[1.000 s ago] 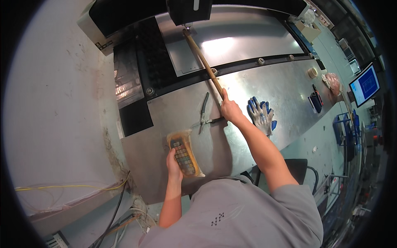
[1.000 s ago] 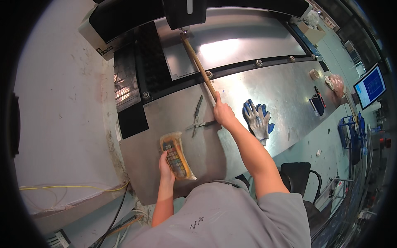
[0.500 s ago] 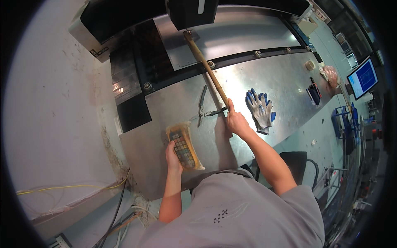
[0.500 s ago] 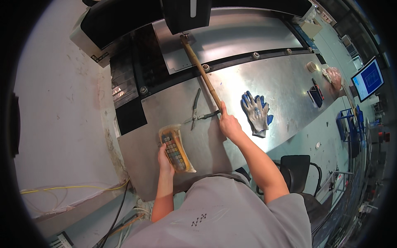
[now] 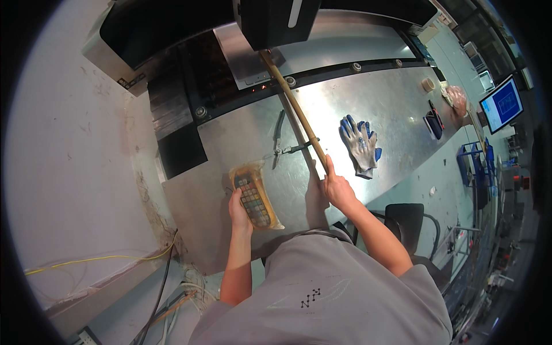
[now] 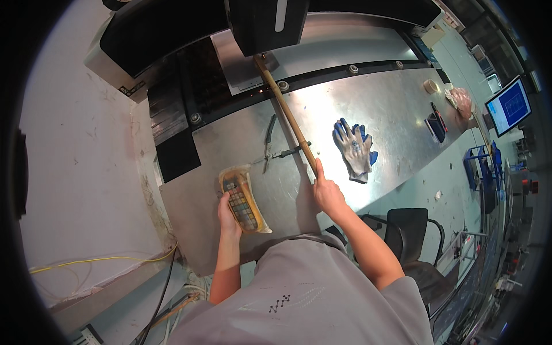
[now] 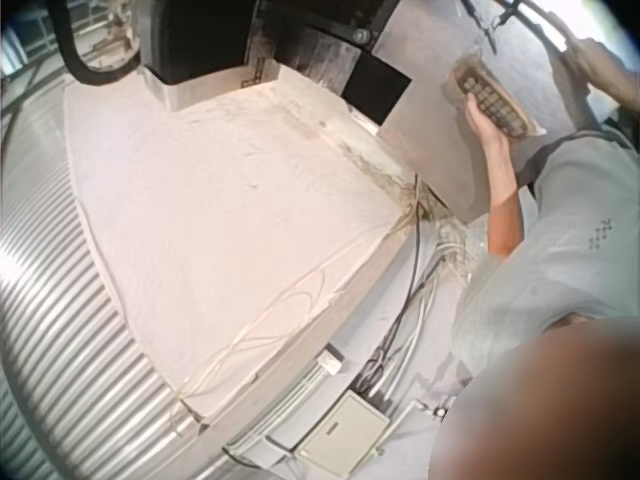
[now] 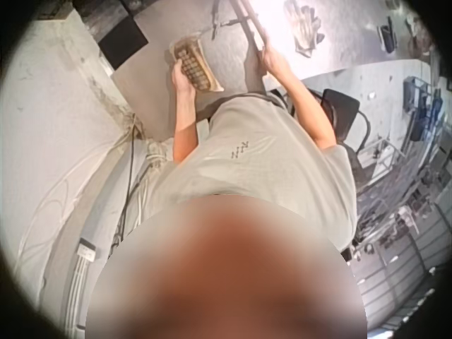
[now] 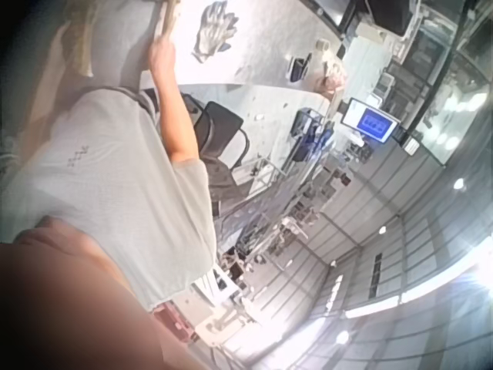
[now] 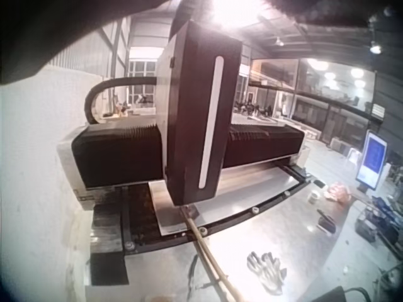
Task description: The person operates a laser cutting machine using a handheld remote control and a long wooden stick. They use the stick to guide the laser head and clear debris from the cutting bed while the machine cuts a metal sheet, producing sparks.
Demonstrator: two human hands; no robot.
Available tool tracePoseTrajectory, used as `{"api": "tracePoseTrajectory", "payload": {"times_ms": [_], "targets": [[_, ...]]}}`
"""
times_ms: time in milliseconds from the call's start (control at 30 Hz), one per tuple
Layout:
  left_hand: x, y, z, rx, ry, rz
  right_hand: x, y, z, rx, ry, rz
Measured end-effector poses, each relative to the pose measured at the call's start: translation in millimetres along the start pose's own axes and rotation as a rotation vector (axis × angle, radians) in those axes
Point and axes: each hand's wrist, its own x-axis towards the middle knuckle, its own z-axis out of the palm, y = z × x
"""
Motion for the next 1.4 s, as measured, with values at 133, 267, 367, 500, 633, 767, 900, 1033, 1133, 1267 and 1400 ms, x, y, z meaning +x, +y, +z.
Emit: {"api": "tracePoseTrajectory", "payload": {"times_ms": [133, 267, 367, 500, 633, 767, 900, 1033, 1133, 1267, 1400], "targets": [[-0.7, 0.0, 1.0, -0.009, 0.006, -0.017, -28.4, 1.2, -3.0, 0.029, -0.042, 0.032], [-1.0, 0.3, 3.0, -0.002, -0.011, -0.024, -60.3, 4.1, -3.5, 0.035, -0.076, 0.064], [0.2, 1.7, 5.7, 0.0, -0.026, -0.03, -78.2, 7.4, -2.9, 0.011, -0.081, 0.073], [-1.0, 2.3, 7.4, 0.009, -0.053, -0.008, -93.9, 11.7, -2.0, -0.002, -0.061, 0.052], [-2.8, 1.7, 5.5, 0.012, -0.059, -0.02, -96.1, 11.4, 0.8, 0.035, -0.053, 0.044], [-7.4, 0.0, 1.8, 0.002, -0.045, -0.003, -95.2, 11.7, 1.4, 0.022, -0.065, 0.063], [-13.9, -1.7, -1.3, -0.033, -0.06, 0.006, -95.0, 14.5, 1.3, 0.011, -0.052, 0.04], [-16.7, -4.3, -3.6, -0.038, -0.02, 0.015, -93.3, 18.4, 1.9, -0.006, -0.063, 0.057], [-18.4, -6.7, -6.4, -0.035, 0.001, 0.033, -91.5, 21.3, 0.7, -0.026, -0.055, 0.033], [-20.4, -9.2, -10.8, -0.031, 0.007, 0.047, -91.1, 21.3, -3.4, -0.038, -0.047, 0.016], [-23.3, -12.6, -12.6, -0.06, 0.044, 0.078, -91.4, 16.1, -15.0, -0.042, -0.049, 0.046]]}}
